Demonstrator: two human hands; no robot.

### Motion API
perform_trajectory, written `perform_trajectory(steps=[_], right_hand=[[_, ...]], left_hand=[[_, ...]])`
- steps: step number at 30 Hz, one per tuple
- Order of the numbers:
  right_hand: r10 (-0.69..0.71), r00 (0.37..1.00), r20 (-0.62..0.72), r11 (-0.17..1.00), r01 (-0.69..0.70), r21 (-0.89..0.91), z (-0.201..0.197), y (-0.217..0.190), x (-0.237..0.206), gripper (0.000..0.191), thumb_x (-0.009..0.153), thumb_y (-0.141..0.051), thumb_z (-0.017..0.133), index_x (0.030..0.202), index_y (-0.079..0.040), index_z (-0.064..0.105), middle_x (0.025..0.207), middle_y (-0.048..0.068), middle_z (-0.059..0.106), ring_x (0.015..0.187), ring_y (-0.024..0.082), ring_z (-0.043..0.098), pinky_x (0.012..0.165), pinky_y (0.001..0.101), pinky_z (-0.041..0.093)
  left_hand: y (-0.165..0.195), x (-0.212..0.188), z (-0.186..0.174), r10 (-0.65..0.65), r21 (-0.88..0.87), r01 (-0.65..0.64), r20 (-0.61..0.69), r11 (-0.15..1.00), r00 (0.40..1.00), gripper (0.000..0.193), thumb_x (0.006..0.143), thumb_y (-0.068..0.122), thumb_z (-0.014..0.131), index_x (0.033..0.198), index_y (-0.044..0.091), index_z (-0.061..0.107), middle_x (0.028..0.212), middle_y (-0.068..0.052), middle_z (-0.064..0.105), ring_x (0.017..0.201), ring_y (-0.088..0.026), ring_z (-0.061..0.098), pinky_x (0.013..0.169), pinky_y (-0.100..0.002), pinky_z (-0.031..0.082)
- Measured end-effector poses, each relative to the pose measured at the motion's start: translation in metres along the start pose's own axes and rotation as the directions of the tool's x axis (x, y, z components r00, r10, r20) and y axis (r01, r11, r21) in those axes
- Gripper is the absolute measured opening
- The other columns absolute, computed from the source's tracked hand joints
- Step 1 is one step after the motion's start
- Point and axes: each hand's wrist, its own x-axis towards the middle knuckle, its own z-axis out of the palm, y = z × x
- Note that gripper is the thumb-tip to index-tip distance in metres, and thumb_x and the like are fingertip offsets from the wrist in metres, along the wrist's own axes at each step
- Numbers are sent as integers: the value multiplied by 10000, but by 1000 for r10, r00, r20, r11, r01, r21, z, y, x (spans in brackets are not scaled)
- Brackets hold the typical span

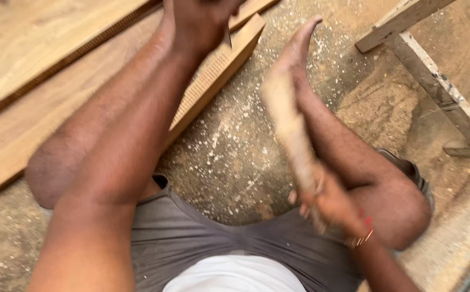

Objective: The person sits on the floor and uses a wooden mallet to strike a chisel, carving a groove into a wood plank.

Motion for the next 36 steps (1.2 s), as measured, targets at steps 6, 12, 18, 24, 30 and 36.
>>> perform_trajectory(steps=[6, 12, 18, 24, 30, 36], right_hand=[[112, 929, 352, 903, -243, 354, 85, 28, -46, 634, 784, -74, 735, 1368, -108, 489, 777, 121, 673, 502, 189, 638, 458, 334, 541], [-813, 558, 168, 319, 667, -674, 60, 25, -19, 595, 827, -289, 792, 1282, 11, 554, 982, 139, 676, 883, 283, 684, 731, 409, 577], [-820, 572, -32, 525, 728, -440, 65, -7, 14, 537, 827, -213, 757, 1247, 44, 544, 1132, 177, 626, 1061, 250, 638, 873, 402, 519], [-633, 737, -238, 748, 661, 56, 86, 6, 20, 287, 1042, -260, 637, 1131, -3, 732, 936, 60, 734, 696, 104, 657, 636, 238, 532], [-619, 727, -298, 706, 681, 194, 66, 35, 29, 259, 1037, -215, 616, 1028, 10, 742, 907, 69, 756, 709, 110, 697, 573, 245, 576], [-674, 676, -297, 686, 722, 88, 35, 56, 46, 250, 998, -186, 635, 1029, 36, 746, 910, 101, 773, 692, 133, 706, 549, 264, 588]], left_hand=[[35, -61, 9, 187, 4, -193, 222, 981, 957, 302, 964, 267, 875, 1018, 45, 677, 880, -49, 734, 827, -144, 737, 781, -338, 639], [67, -126, 50, 172, -190, -97, 435, 977, 884, 217, 914, 169, 860, 1063, 102, 716, 1012, -46, 771, 950, -144, 774, 885, -340, 668], [103, -205, 101, 9, -197, 167, 673, 966, 739, 315, 821, 214, 859, 1078, 125, 700, 989, -14, 776, 936, -140, 783, 901, -336, 639], [46, -148, 53, 23, 164, -163, 631, 973, 775, 752, 720, 406, 932, 1344, 123, 620, 1412, -146, 604, 1325, -306, 548, 1137, -530, 427], [-67, -147, 17, -518, 916, 148, 73, 373, 852, 1129, 741, 424, 885, 1528, -69, 243, 1426, -327, 447, 1288, -493, 484, 987, -580, 424], [-111, -180, 62, -460, 905, 126, 84, 407, 884, 474, 861, 195, 762, 1240, 9, 546, 1211, -251, 683, 1108, -429, 684, 971, -516, 557]])
